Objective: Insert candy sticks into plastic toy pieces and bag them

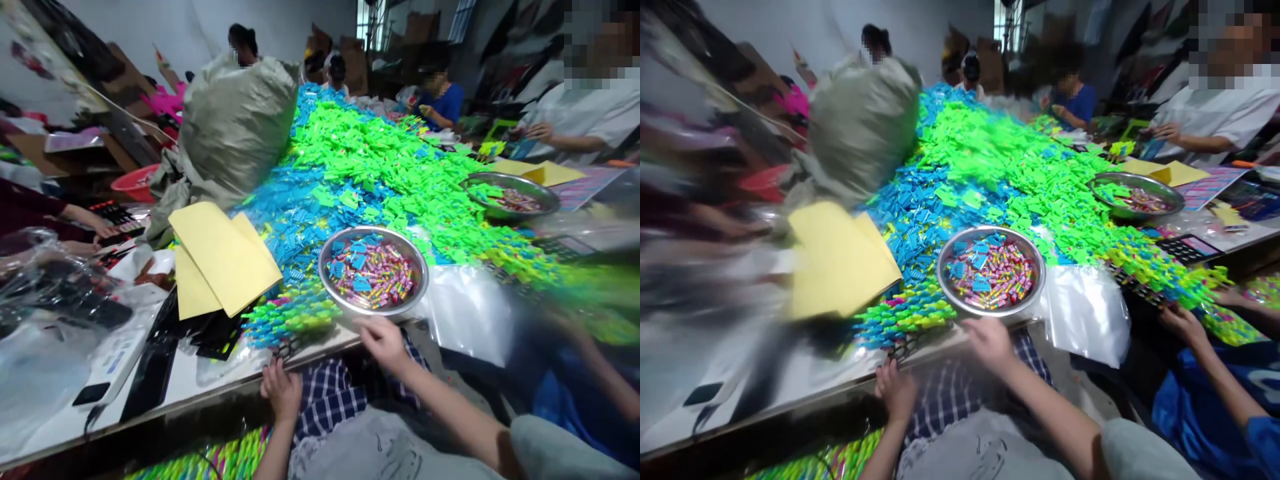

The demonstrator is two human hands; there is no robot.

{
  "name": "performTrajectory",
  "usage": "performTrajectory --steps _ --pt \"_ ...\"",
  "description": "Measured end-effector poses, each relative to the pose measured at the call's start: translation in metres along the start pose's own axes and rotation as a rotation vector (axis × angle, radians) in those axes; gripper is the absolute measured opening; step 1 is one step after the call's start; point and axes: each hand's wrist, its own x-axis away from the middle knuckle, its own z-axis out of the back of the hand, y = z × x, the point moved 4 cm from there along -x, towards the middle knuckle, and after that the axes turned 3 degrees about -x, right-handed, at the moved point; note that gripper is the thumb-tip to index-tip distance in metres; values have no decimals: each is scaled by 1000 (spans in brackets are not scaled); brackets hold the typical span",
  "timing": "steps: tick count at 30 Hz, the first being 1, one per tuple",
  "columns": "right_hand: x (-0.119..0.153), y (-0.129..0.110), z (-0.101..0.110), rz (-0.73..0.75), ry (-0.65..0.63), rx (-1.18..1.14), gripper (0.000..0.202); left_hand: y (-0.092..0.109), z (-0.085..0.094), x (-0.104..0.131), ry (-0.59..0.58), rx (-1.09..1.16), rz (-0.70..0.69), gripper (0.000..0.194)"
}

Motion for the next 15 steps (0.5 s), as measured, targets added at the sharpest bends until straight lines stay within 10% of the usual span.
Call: performTrajectory --steps 3,7,15 --pt "-57 36 41 -42 -182 210 28 -7 -8 -1 26 -26 25 43" --pt "-116 80 44 -78 -476 428 26 -14 -15 0 65 -61 -7 44" --pt "-123 116 27 -204 -567 638 19 -20 -19 2 49 -17 12 36"
